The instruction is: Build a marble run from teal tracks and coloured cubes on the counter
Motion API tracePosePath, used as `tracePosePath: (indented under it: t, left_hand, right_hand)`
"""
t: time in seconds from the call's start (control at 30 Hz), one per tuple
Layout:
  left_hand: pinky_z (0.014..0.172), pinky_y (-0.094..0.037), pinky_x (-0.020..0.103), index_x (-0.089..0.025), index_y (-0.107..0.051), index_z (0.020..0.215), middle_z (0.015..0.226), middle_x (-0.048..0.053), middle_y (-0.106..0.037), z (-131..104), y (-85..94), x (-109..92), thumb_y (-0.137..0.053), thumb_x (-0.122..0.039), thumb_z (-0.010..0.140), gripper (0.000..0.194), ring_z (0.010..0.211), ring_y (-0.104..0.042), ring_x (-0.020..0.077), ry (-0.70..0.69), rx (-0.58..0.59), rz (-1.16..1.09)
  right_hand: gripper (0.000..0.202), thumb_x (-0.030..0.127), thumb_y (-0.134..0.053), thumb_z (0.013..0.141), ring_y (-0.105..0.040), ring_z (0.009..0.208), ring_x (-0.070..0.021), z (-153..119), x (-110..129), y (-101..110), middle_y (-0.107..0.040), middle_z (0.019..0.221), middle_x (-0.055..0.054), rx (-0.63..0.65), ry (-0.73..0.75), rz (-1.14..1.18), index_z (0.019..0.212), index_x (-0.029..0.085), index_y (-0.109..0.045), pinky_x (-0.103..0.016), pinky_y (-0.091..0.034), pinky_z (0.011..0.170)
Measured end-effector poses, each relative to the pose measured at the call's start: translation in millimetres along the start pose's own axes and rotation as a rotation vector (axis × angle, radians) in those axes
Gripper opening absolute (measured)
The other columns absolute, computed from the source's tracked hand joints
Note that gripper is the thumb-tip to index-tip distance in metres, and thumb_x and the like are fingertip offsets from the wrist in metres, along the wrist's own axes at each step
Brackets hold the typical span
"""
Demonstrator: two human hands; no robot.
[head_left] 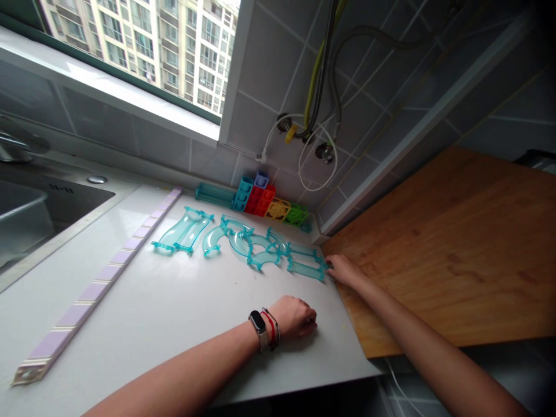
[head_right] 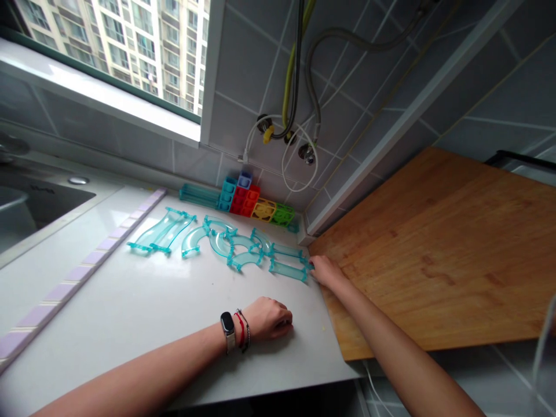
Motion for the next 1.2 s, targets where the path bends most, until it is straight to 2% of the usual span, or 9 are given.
tracePosePath:
  t: [0.1, 0.2, 0.27, 0.43, 0.6, 0.7, 0.8, 0.97, 1.2]
  left_hand:
    - [0.064, -0.051, 0.029, -0.022, -0.072, 0.085, 0.084, 0.004, -0.078, 0.2, -0.3, 0.0, -0.06, -0.034, 0.094, 0.019, 0.075, -0.073, 0.0227, 0.004, 0.001, 0.005]
    - [0.063, -0.05, 0.029, -0.022, -0.072, 0.084, 0.083, 0.004, -0.078, 0.6, -1.4, 0.4, -0.061, -0.035, 0.094, 0.019, 0.075, -0.074, 0.0228, 0.011, 0.002, 0.007]
    - [0.063, -0.05, 0.029, -0.022, -0.072, 0.086, 0.083, 0.004, -0.078, 0.9, -2.1, 1.1, -0.061, -0.035, 0.094, 0.019, 0.075, -0.074, 0.0227, 0.015, 0.001, 0.005]
    - [0.062, -0.05, 0.03, -0.023, -0.073, 0.086, 0.083, 0.004, -0.078, 1.3, -4.2, 3.2, -0.061, -0.035, 0.094, 0.019, 0.074, -0.074, 0.0229, 0.02, -0.009, -0.005]
    - [0.059, -0.05, 0.031, -0.024, -0.075, 0.089, 0.083, 0.003, -0.079, 1.8, -7.3, 4.0, -0.062, -0.038, 0.094, 0.02, 0.074, -0.075, 0.0239, 0.027, -0.016, -0.012]
    - [0.057, -0.049, 0.031, -0.024, -0.075, 0.089, 0.084, 0.003, -0.079, 2.5, -9.5, 4.5, -0.062, -0.039, 0.093, 0.02, 0.075, -0.075, 0.0244, 0.032, -0.014, -0.013]
    - [0.058, -0.05, 0.031, -0.024, -0.075, 0.09, 0.085, 0.003, -0.079, 3.0, -10.7, 5.2, -0.061, -0.04, 0.094, 0.021, 0.077, -0.076, 0.0242, 0.036, -0.01, -0.016]
    - [0.059, -0.052, 0.031, -0.025, -0.075, 0.093, 0.085, 0.004, -0.079, 2.8, -10.3, 5.8, -0.059, -0.043, 0.095, 0.024, 0.078, -0.076, 0.0239, 0.048, 0.0, -0.024]
    - [0.058, -0.051, 0.031, -0.026, -0.076, 0.094, 0.086, 0.004, -0.08, 3.2, -9.6, 6.0, -0.059, -0.044, 0.095, 0.024, 0.079, -0.076, 0.0245, 0.057, 0.009, -0.03]
  right_hand:
    - [0.023, 0.034, -0.067, 0.101, -0.07, 0.107, -0.0237, 6.8, 9.4, 23.3, -0.071, 0.122, -0.01, -0.062, 0.029, 0.023, 0.118, 0.019, -0.07, -0.043, -0.058, 0.094]
    - [0.018, 0.025, -0.064, 0.099, -0.072, 0.109, -0.0264, 19.0, 32.8, 49.1, -0.077, 0.115, -0.011, -0.136, 0.086, 0.065, 0.113, 0.021, -0.075, -0.037, -0.055, 0.096]
    - [0.022, 0.024, -0.06, 0.099, -0.073, 0.108, -0.0257, 29.3, 58.0, 62.2, -0.079, 0.113, -0.009, -0.166, 0.142, 0.096, 0.113, 0.022, -0.077, -0.034, -0.054, 0.094]
    - [0.021, 0.036, -0.068, 0.094, -0.075, 0.095, -0.0227, 63.5, 137.4, 79.5, -0.081, 0.104, -0.005, -0.155, 0.296, 0.143, 0.107, 0.024, -0.078, -0.029, -0.055, 0.084]
    - [0.039, 0.033, -0.075, 0.086, -0.067, 0.116, -0.0322, 115.5, 193.0, 111.3, -0.07, 0.125, -0.016, -0.274, 0.317, 0.143, 0.121, 0.017, -0.071, -0.04, -0.052, 0.1]
    - [0.054, 0.027, -0.075, 0.085, -0.059, 0.127, -0.0348, 149.5, 209.3, 139.0, -0.059, 0.137, -0.02, -0.4, 0.277, 0.17, 0.135, 0.014, -0.059, -0.045, -0.047, 0.108]
    - [0.058, 0.024, -0.076, 0.086, -0.054, 0.133, -0.0338, 177.9, 221.4, 156.6, -0.051, 0.143, -0.019, -0.495, 0.246, 0.206, 0.138, 0.016, -0.052, -0.045, -0.045, 0.112]
    - [0.056, 0.019, -0.083, 0.077, -0.063, 0.116, -0.0337, 205.8, 236.9, 149.3, -0.054, 0.133, -0.018, -0.522, 0.208, 0.241, 0.127, 0.015, -0.058, -0.046, -0.052, 0.101]
    - [0.03, 0.022, -0.082, 0.078, -0.066, 0.104, -0.0313, 210.6, 235.8, 139.5, -0.06, 0.124, -0.015, -0.573, 0.232, 0.275, 0.102, 0.018, -0.066, -0.044, -0.054, 0.093]
Point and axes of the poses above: each hand's wrist, its own z-axis towards the middle knuckle, its own y-axis out of the back of the hand, x = y × z, the point moved 6 cm from there along z, towards the middle knuckle
